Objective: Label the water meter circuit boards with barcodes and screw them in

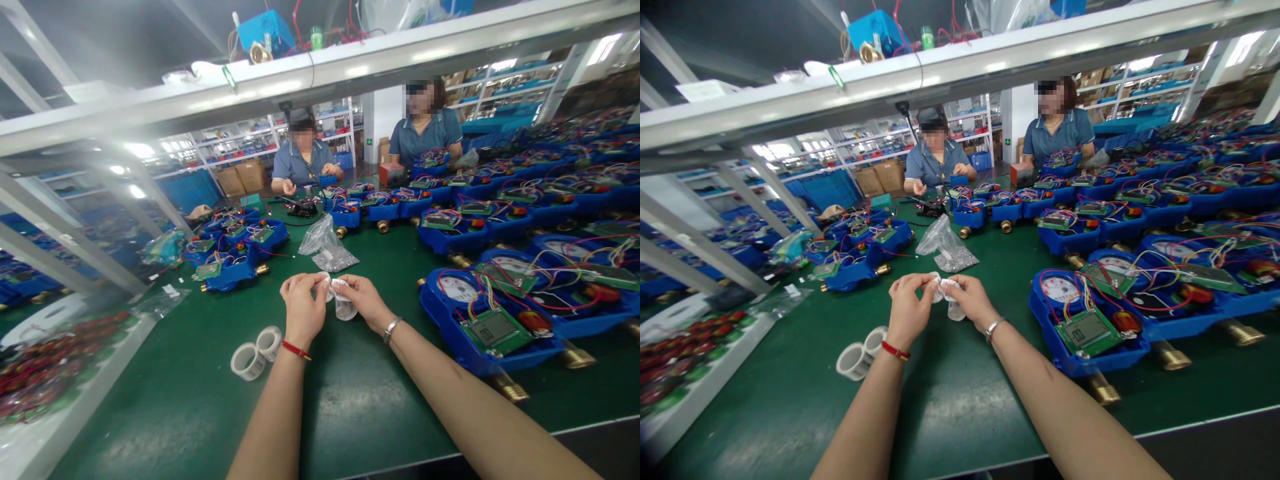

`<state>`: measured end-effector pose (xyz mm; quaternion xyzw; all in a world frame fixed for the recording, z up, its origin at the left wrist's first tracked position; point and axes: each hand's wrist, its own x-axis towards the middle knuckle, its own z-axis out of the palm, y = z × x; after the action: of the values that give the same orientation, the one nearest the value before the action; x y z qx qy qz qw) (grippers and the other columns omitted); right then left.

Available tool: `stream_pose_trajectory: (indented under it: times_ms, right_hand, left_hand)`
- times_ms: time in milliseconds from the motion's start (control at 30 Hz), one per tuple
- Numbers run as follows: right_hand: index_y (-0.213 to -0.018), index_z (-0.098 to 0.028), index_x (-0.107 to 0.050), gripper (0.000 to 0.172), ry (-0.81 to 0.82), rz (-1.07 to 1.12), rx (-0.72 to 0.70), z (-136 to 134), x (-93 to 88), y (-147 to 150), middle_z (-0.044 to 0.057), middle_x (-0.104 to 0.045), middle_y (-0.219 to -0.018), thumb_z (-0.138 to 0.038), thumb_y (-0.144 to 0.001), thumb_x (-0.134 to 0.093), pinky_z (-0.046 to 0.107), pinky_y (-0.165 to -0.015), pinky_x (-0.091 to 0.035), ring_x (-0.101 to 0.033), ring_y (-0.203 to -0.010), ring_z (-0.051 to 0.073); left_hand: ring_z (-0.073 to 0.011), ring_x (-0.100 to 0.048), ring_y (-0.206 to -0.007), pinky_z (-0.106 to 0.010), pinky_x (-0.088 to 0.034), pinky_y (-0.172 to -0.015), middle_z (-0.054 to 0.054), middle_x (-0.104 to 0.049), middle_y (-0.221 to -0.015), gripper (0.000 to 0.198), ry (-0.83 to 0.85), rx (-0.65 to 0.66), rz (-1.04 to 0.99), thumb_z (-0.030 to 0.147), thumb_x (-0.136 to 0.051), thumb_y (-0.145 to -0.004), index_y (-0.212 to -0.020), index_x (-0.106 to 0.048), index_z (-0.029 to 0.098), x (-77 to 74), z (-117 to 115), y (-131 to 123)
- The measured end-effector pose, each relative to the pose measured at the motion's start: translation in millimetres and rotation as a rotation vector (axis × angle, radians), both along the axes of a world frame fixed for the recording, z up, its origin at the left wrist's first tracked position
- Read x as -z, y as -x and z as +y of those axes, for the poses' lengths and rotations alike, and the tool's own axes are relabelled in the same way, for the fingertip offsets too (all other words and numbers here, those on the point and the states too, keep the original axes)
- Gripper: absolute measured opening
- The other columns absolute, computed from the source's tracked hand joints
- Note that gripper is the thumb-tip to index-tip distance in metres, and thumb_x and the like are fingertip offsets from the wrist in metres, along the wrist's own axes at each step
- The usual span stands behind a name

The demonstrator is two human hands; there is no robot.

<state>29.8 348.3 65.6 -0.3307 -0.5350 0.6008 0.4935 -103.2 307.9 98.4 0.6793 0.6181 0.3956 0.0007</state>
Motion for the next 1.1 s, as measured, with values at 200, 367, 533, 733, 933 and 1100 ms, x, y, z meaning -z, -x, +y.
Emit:
stream_pose_trajectory:
  times_ms: [200,367,533,733,933,1100]
  right_hand:
    - [-0.077,-0.015,-0.063,0.03,-0.003,-0.025,0.022,-0.3,-2.1,-2.0,-0.002,-0.063,-0.068,-0.038,-0.063,-0.076,0.022,-0.058,-0.04,-0.054,-0.062,0.012]
    - [-0.075,-0.015,-0.062,0.023,-0.003,-0.055,0.036,0.8,0.3,-2.2,-0.003,-0.062,-0.066,-0.029,-0.062,-0.074,0.022,-0.055,-0.039,-0.052,-0.058,0.011]
    - [-0.076,-0.015,-0.061,0.025,0.002,-0.049,0.068,3.6,4.3,-1.7,-0.001,-0.063,-0.067,-0.031,-0.061,-0.073,0.023,-0.055,-0.042,-0.054,-0.059,0.012]
    - [-0.079,-0.016,-0.061,0.027,-0.005,-0.064,0.122,6.2,5.8,-1.8,0.0,-0.064,-0.069,-0.035,-0.062,-0.072,0.024,-0.055,-0.043,-0.056,-0.058,0.013]
    - [-0.08,-0.017,-0.062,0.022,-0.077,-0.154,0.158,7.8,9.3,-1.6,0.0,-0.064,-0.07,-0.033,-0.067,-0.067,0.025,-0.056,-0.042,-0.055,-0.06,0.014]
    - [-0.08,-0.017,-0.063,0.017,-0.16,-0.231,0.183,7.8,9.8,-2.1,0.0,-0.065,-0.072,-0.03,-0.069,-0.065,0.026,-0.061,-0.043,-0.057,-0.065,0.016]
  left_hand:
    - [-0.0226,-0.058,-0.099,-0.046,-0.028,-0.097,-0.004,-0.071,-0.094,0.012,-0.024,-0.03,0.032,0.024,-0.056,-0.087,-0.092,-0.068,0.023,-1.0,-0.2,0.8]
    - [-0.0229,-0.057,-0.099,-0.047,-0.028,-0.097,-0.004,-0.071,-0.094,0.013,-0.033,-0.049,0.068,0.022,-0.056,-0.087,-0.093,-0.068,0.022,-1.8,-0.5,3.8]
    - [-0.0233,-0.058,-0.098,-0.046,-0.03,-0.094,-0.005,-0.071,-0.094,0.016,-0.038,-0.093,0.078,0.024,-0.053,-0.088,-0.094,-0.068,0.023,-0.9,-0.4,5.4]
    - [-0.026,-0.057,-0.102,-0.048,-0.031,-0.095,-0.008,-0.07,-0.098,0.02,-0.049,-0.241,0.093,0.028,-0.049,-0.09,-0.097,-0.066,0.023,-1.7,1.2,15.0]
    - [-0.0288,-0.056,-0.096,-0.055,-0.019,-0.103,-0.008,-0.066,-0.077,0.022,0.005,-0.354,0.222,0.026,-0.048,-0.086,-0.077,-0.069,0.024,4.9,2.3,35.0]
    - [-0.0331,-0.054,-0.094,-0.061,-0.021,-0.1,-0.012,-0.061,-0.07,0.025,0.076,-0.375,0.208,0.014,-0.051,-0.077,-0.055,-0.062,0.02,10.1,-2.0,39.6]
